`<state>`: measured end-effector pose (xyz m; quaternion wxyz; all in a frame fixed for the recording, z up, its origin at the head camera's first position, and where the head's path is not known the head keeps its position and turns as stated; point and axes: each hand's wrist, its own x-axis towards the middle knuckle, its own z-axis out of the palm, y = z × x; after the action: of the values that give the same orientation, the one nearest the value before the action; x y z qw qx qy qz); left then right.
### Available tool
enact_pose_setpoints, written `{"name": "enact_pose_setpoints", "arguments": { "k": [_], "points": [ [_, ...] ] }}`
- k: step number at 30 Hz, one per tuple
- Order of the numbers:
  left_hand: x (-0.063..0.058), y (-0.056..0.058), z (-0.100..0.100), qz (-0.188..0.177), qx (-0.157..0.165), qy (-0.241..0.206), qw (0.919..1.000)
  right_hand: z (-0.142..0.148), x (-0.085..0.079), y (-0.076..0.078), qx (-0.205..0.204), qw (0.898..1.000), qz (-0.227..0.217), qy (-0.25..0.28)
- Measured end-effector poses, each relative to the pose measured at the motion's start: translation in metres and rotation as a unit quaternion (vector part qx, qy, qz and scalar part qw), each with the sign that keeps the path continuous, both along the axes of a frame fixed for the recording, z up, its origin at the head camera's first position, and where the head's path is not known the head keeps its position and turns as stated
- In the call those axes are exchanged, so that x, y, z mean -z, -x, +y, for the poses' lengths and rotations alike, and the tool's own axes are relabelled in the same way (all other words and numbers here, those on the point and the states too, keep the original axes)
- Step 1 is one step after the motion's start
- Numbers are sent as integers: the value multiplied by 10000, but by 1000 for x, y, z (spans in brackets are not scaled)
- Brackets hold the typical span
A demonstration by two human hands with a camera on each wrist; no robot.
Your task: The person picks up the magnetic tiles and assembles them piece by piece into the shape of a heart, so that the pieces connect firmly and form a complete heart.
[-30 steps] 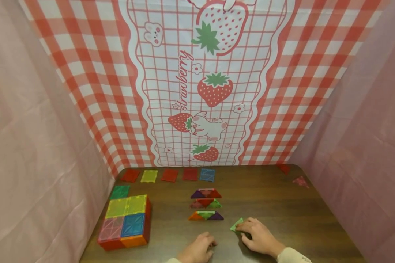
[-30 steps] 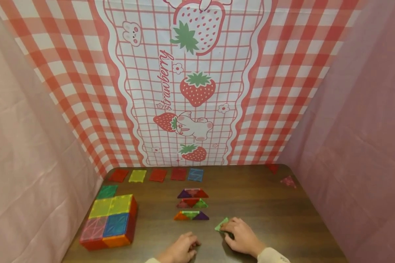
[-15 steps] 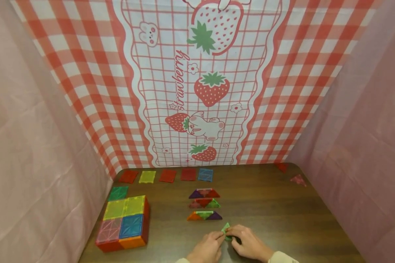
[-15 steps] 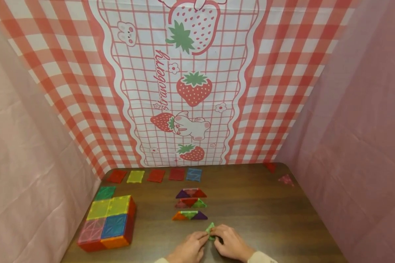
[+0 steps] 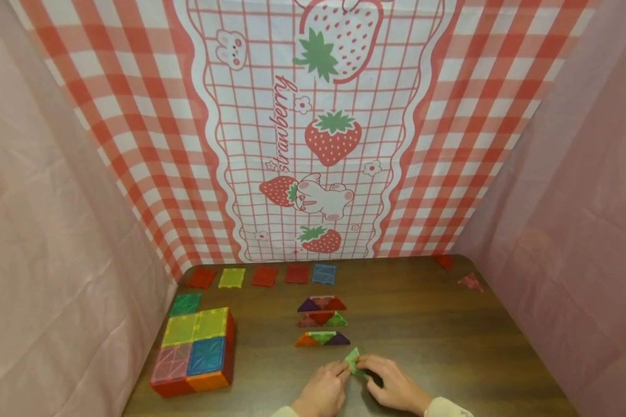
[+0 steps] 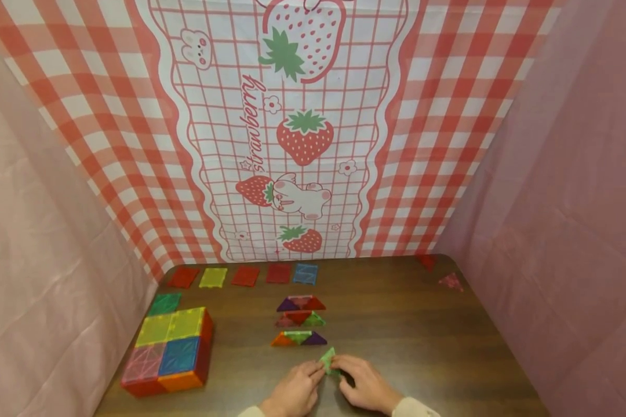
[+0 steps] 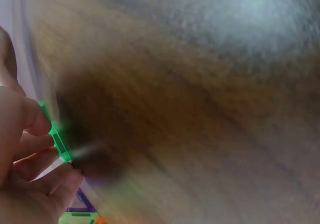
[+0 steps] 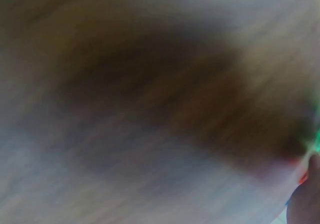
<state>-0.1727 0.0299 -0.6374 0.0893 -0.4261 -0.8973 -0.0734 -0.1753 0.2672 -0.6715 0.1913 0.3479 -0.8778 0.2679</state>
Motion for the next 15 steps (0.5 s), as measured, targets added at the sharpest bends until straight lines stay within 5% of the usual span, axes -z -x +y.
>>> {"name": "enact_pose_setpoints", "arguments": {
  "k": [3,7,12,15],
  "points": [
    [1,4,-3,317,101,-245,9991,15,2,12,343,9986,407,53],
    [4,12,-12,735,221,-661,9949,52,-6,44,1290,9898,578,-175],
    [7,16,-24,774,213,-694,9943,118,-24,87,2405,9674,-216,-768],
    [10,18,-30,842,233,-807,9929,158,-36,105,3004,9383,-1269,-1151]
  ]
}}
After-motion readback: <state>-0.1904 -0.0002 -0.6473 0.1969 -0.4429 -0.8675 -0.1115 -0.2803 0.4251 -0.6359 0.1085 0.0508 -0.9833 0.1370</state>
